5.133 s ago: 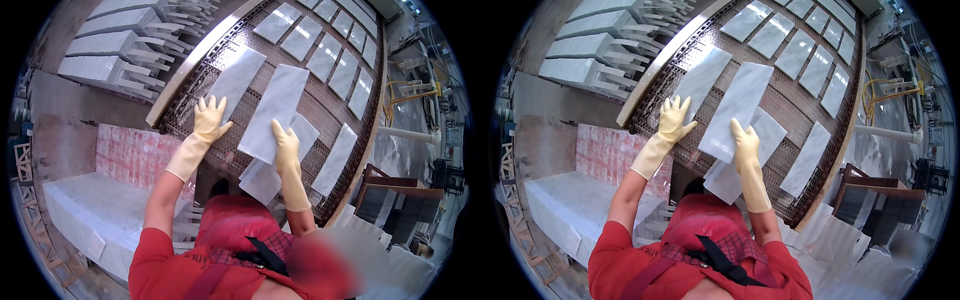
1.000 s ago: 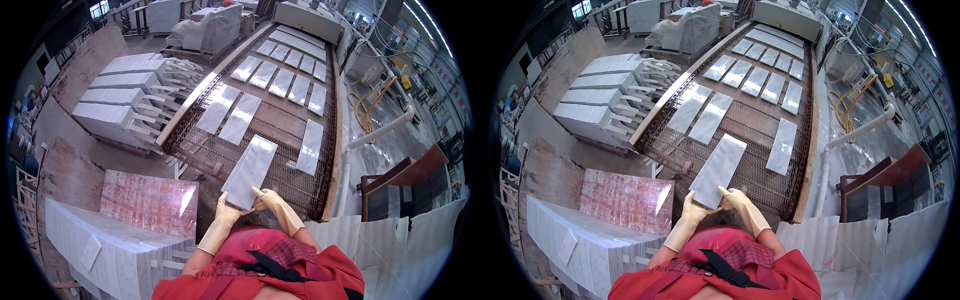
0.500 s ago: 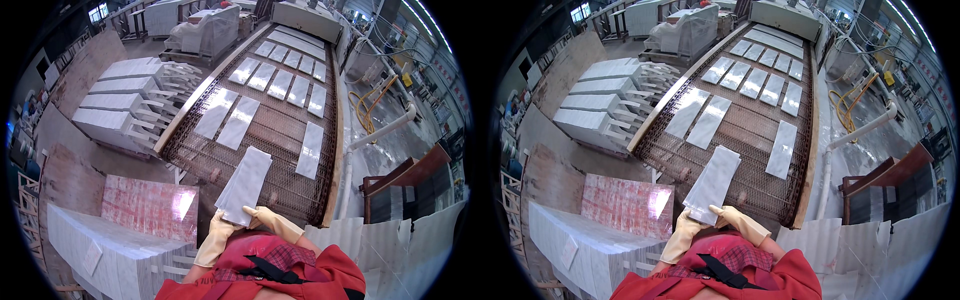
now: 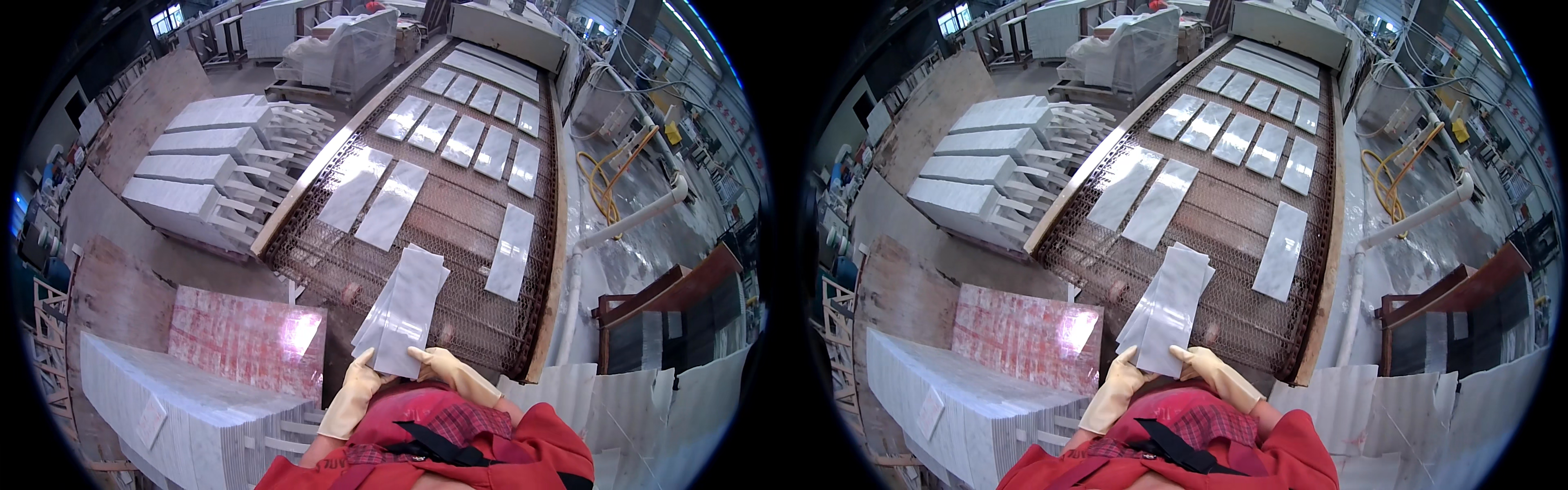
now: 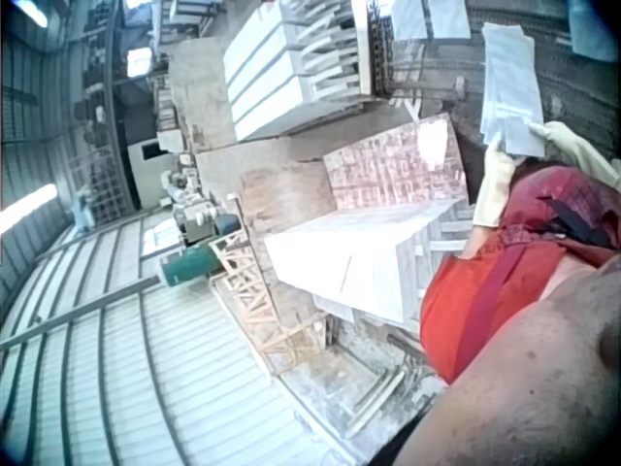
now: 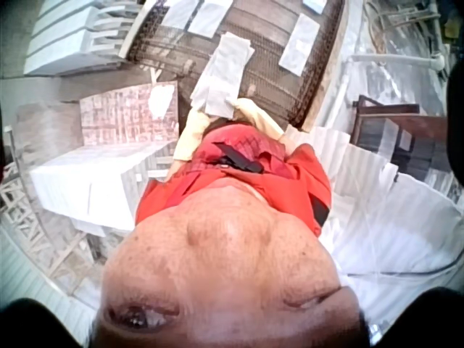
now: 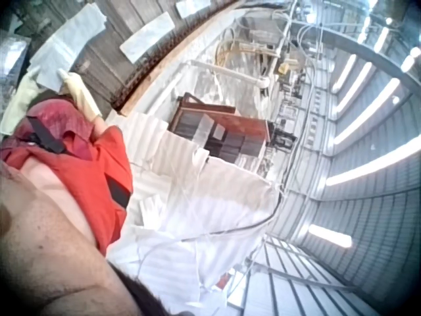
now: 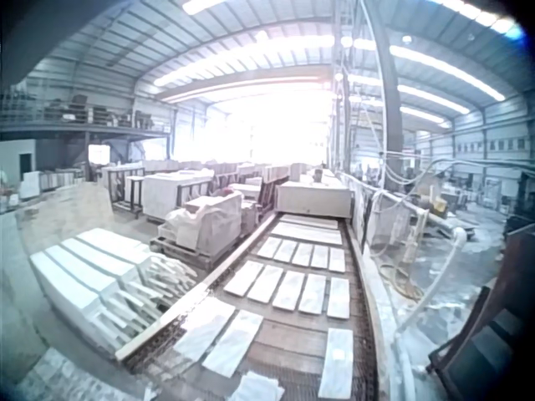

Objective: The person picks up rectangular white tiles from a stack and places them one by one onto a moving conveyor belt. The person arranges the tiles in neat rows as the belt advances, continuing the process throughout the clip.

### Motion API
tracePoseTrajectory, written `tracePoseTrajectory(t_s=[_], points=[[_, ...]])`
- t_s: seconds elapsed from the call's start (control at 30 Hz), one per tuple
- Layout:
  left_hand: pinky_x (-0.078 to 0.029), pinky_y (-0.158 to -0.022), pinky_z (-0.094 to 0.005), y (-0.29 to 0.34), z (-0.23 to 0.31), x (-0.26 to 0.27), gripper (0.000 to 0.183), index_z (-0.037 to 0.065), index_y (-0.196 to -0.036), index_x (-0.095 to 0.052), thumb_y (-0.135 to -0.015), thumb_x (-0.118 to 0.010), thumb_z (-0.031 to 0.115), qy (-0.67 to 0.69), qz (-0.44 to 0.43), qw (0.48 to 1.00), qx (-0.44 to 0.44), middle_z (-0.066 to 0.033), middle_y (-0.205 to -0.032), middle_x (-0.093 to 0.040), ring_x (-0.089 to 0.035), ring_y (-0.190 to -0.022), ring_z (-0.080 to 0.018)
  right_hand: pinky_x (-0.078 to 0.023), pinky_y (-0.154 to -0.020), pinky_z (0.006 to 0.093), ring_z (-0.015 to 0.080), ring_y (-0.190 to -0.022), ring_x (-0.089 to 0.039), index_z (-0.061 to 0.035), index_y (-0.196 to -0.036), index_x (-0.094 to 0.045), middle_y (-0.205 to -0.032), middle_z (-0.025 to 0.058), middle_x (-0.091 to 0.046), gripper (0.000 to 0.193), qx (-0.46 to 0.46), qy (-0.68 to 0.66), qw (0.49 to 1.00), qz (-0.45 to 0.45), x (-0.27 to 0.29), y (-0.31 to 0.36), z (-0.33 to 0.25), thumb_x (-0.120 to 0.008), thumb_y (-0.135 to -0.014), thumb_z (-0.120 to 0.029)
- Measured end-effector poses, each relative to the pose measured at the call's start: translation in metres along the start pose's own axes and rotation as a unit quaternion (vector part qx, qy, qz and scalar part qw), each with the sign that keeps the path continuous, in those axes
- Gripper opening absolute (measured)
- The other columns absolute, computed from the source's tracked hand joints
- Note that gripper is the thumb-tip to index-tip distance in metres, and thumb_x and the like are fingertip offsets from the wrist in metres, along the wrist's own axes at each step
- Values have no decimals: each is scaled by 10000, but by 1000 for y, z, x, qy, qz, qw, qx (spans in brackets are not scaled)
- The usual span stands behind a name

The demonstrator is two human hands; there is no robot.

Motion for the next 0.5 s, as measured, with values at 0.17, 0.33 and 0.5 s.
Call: tracePoseTrajectory(t_s=[0.17,0.33,0.5], points=[[-426,-1143,-722,8,6,-14,602,49,-1555,-484,-1022,-664,263,-5,-22,1000,-6,-216,-1549,-545,-537,-1410,-431,-562,-933,368,272,-1018,-751,34,-1244,-723,-1150,158,-779,621,29,214,969,117,-3,66,-75,-760,-970,-522],[-382,-1177,-723,2,5,-16,625,80,-1596,-447,-1034,-647,265,-26,-92,995,-24,-204,-1595,-504,-478,-1465,-429,-547,-973,367,276,-1075,-748,44,-1252,-724,-1176,182,-778,676,40,130,982,129,2,47,-64,-761,-949,-559],[-270,-1196,-794,11,2,-37,693,134,-1648,-375,-1068,-516,486,-266,-237,930,-90,-173,-1682,-397,-340,-1555,-424,-550,-961,366,265,-1051,-759,35,-1247,-744,-1164,179,-786,712,57,167,977,117,-3,35,-66,-722,-950,-613]])
Point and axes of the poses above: each hand's wrist, its own y-axis away from the middle knuckle, its own x-axis out of the back of the hand, z = x × y, the point moved 10 cm from there along -y, towards the middle knuckle
